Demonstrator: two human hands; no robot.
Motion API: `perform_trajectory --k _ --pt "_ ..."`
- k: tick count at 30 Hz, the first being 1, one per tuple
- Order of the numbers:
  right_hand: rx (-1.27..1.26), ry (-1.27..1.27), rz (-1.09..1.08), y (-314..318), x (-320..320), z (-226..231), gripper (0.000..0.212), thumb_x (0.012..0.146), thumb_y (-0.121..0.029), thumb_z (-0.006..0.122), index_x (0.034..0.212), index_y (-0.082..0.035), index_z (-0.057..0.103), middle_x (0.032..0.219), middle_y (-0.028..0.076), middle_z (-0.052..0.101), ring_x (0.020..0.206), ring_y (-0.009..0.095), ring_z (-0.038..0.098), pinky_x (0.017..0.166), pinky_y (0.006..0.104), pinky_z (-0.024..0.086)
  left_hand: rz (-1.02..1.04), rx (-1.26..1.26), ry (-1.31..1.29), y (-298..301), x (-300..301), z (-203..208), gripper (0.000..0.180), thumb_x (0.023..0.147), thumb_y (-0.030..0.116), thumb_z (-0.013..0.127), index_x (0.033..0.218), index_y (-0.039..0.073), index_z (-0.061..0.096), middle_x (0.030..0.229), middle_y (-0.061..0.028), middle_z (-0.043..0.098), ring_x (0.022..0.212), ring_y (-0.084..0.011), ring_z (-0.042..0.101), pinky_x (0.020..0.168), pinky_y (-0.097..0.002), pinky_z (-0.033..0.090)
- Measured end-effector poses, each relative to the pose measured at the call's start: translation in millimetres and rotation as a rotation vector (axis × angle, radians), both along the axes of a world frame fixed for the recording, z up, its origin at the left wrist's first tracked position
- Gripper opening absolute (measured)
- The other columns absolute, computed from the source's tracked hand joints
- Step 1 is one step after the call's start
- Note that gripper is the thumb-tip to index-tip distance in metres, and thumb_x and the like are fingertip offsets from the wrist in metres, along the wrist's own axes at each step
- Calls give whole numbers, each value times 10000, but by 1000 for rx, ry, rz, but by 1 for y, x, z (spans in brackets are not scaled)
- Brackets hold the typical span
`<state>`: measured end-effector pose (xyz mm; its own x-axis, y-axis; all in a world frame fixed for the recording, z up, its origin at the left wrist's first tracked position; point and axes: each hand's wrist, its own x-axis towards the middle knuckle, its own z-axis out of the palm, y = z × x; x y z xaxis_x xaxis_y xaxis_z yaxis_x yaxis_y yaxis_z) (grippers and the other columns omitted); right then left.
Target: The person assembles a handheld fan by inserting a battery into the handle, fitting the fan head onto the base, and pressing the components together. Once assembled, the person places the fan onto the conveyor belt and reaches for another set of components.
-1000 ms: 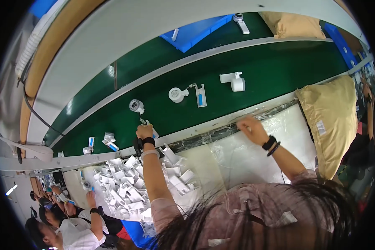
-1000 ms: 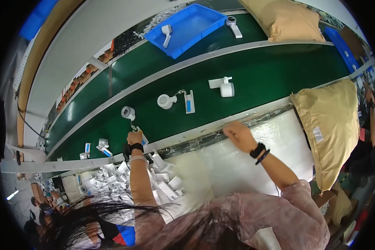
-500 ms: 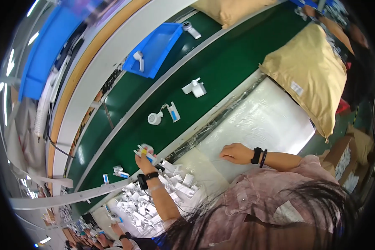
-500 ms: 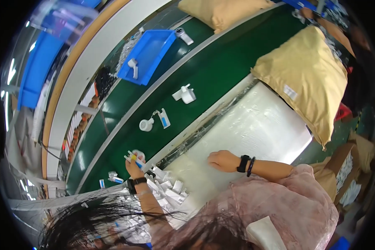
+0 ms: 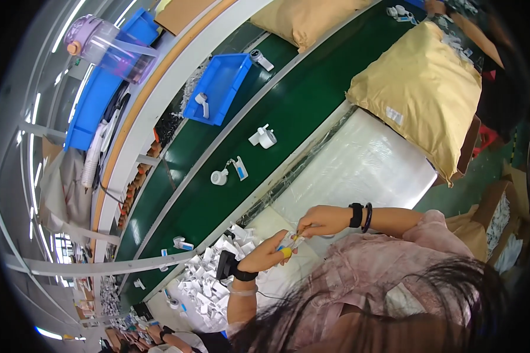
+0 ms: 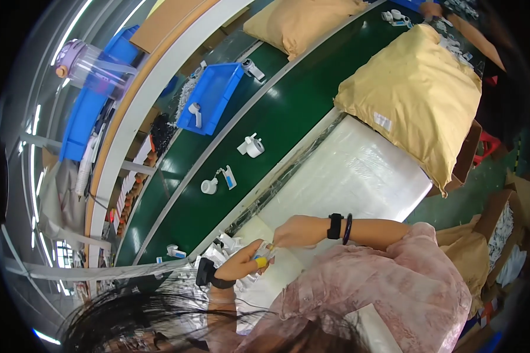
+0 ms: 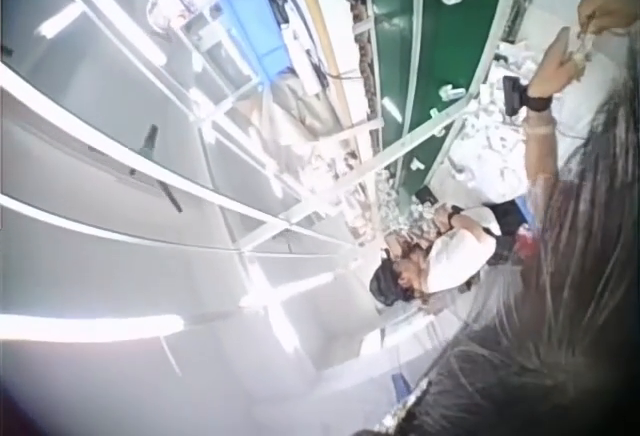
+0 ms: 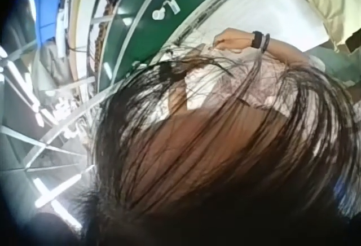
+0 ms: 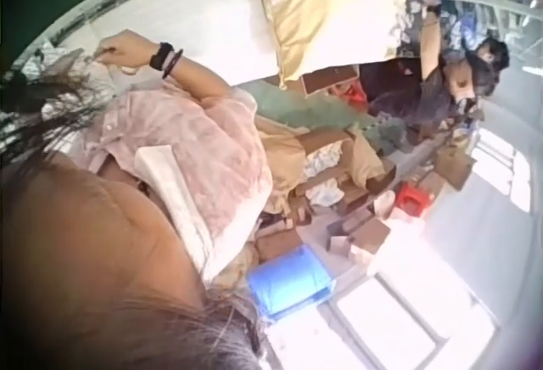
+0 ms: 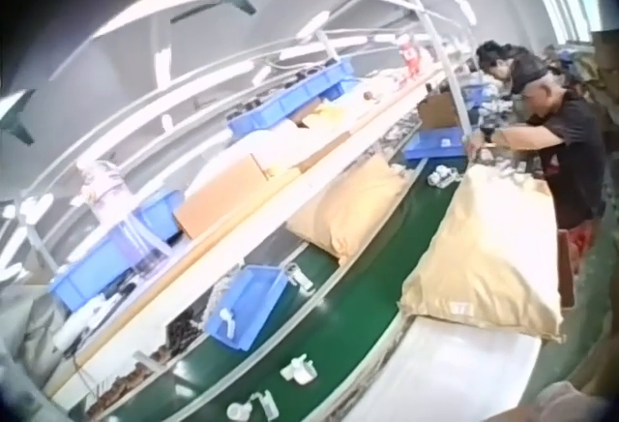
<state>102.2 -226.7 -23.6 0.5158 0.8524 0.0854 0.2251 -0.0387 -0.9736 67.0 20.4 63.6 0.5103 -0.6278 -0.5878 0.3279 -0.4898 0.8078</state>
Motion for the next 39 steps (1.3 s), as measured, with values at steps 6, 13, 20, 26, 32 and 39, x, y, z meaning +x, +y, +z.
perform_trajectory --k 6,13,20,26,32,39 --pt "73 -236 -72 -22 -21 5 217 946 -247 559 1005 -68 667 823 129 671 715 300 620 657 382 483 -328 467 -559 -31 -18 10 364 857 171 536 1160 3 422 931 -274 581 836 -466 572 694 -503 468" --pt "194 400 -62 -36 -34 -1 216 923 -94 613 1125 -31 656 816 38 678 731 121 625 664 277 490 80 497 -954 -61 -34 -2 419 821 130 581 1203 62 423 942 -225 610 853 -440 595 693 -489 477" --pt "-46 -90 -433 -31 -41 18 109 842 -65 699 898 -18 617 768 56 644 673 91 608 583 222 453 615 123 -782 -89 -64 -28 336 879 86 542 1193 44 429 893 -164 613 713 -301 630 595 -390 503" --pt "234 -168 -610 -23 -51 29 141 818 -21 684 950 -42 640 793 89 640 700 221 616 588 311 475 1043 -461 -284 -96 -77 -43 204 1015 132 371 1173 38 460 847 -110 604 607 -180 590 521 -284 495" --pt "301 -486 -602 -24 -53 33 177 788 22 695 954 -28 658 855 114 658 751 257 630 653 332 505 1053 -442 -297 -99 -82 -43 239 981 86 398 1210 34 441 878 -122 598 598 -180 578 529 -297 503" --pt "281 -557 -609 -22 -63 38 157 770 25 704 905 -47 667 875 100 667 769 267 627 673 342 497 980 -509 -299 -111 -91 -37 382 847 -47 360 1220 24 405 887 -91 555 668 -136 544 562 -275 476"
